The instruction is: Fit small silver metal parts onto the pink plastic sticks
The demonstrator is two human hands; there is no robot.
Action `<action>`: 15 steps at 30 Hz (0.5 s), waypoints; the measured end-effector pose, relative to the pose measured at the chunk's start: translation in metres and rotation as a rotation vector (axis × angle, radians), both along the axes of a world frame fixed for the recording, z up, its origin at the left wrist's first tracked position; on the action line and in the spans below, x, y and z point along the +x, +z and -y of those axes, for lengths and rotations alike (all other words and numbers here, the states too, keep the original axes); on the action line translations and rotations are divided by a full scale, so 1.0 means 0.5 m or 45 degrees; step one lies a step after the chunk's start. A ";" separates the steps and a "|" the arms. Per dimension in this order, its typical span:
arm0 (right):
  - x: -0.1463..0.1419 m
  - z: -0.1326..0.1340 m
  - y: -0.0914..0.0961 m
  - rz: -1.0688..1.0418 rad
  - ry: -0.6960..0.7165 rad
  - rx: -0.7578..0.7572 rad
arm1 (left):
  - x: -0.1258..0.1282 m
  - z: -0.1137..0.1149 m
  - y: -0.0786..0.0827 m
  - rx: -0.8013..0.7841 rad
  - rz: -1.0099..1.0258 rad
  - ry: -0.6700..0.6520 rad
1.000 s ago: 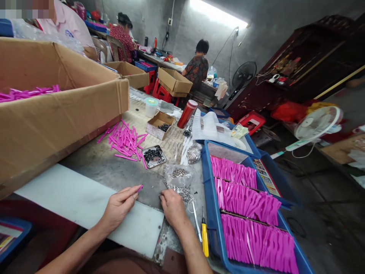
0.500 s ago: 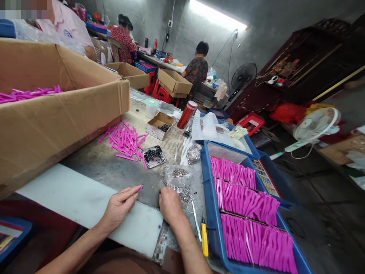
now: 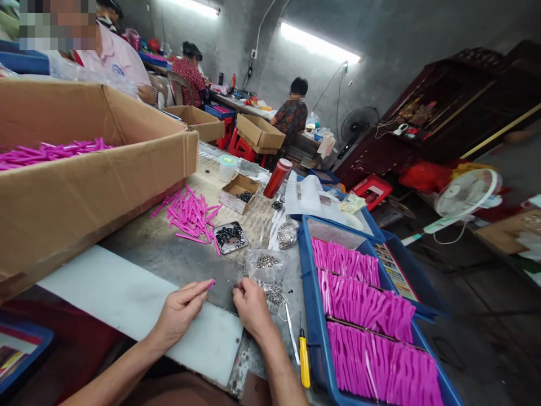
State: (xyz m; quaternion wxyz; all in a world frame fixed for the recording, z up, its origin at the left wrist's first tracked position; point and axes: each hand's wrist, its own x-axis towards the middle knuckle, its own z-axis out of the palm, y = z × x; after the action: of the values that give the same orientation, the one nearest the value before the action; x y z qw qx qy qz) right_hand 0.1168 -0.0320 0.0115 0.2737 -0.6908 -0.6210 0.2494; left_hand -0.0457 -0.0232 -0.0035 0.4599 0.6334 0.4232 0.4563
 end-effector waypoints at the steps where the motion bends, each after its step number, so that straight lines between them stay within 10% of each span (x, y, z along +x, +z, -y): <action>1: -0.004 0.002 0.000 -0.248 -0.029 0.017 | 0.001 0.001 0.004 0.009 0.011 -0.003; 7: -0.044 0.017 0.007 -1.575 -0.156 0.019 | 0.010 0.013 0.031 0.063 0.059 -0.069; 15: -0.078 0.032 0.016 -2.012 -0.083 -0.056 | 0.019 0.019 0.048 0.142 0.094 -0.120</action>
State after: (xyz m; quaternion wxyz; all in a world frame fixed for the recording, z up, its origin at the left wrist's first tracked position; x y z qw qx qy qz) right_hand 0.0781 -0.0481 0.0193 0.6270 -0.3321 -0.2170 0.6704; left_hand -0.0364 -0.0326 0.0205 0.4603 0.6599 0.3496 0.4801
